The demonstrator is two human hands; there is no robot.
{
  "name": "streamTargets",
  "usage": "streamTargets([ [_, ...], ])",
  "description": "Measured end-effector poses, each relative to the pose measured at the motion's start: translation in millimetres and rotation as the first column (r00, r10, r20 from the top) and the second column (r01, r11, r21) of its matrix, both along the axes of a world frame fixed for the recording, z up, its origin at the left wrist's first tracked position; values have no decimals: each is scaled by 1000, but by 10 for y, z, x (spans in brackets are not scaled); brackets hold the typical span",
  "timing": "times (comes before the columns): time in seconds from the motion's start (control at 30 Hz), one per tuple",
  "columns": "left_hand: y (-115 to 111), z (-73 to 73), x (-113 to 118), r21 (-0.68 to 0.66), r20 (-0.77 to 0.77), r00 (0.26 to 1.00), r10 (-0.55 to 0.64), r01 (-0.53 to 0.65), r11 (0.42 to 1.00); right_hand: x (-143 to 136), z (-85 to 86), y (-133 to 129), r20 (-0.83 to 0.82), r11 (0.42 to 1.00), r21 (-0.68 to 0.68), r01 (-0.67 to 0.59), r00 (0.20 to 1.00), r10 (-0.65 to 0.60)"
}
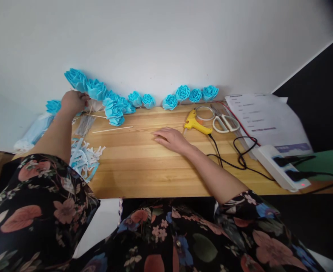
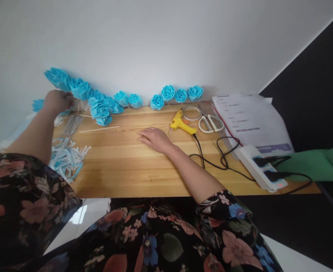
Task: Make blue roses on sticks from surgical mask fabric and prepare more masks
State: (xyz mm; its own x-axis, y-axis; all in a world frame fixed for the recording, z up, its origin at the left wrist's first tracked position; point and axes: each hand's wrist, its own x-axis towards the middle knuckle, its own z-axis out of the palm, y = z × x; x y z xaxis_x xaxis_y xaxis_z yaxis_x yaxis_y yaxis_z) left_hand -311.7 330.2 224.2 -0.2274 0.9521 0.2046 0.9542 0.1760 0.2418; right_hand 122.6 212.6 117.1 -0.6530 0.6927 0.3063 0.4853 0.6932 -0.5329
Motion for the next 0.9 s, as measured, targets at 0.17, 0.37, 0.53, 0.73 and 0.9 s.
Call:
streamTargets([
  [0.17, 3, 31, 85, -84, -36, 995, 91, -94, 992, 8, 14, -17, -5, 1000, -3, 1, 1000, -1],
  [0.37, -163, 59, 100, -67, -49, 996, 71, -74, 995, 3, 10, -8, 3, 1000, 0, 2, 1000, -2],
  [0.53, -270, 137, 94, -32, -81, 997, -14, 12, 999, 9, -22, 9, -6, 1000, 11, 6, 1000, -6],
  [0.73, -305, 169, 124, 0, -217, 974, -64, 65, 998, 14, -39, 16, 4, 1000, 15, 5, 1000, -5],
  [0.9, -308, 92, 85, -57, -101, 992, -75, 69, 996, 5, -42, 20, -1, 1000, 20, 0, 1000, 0],
])
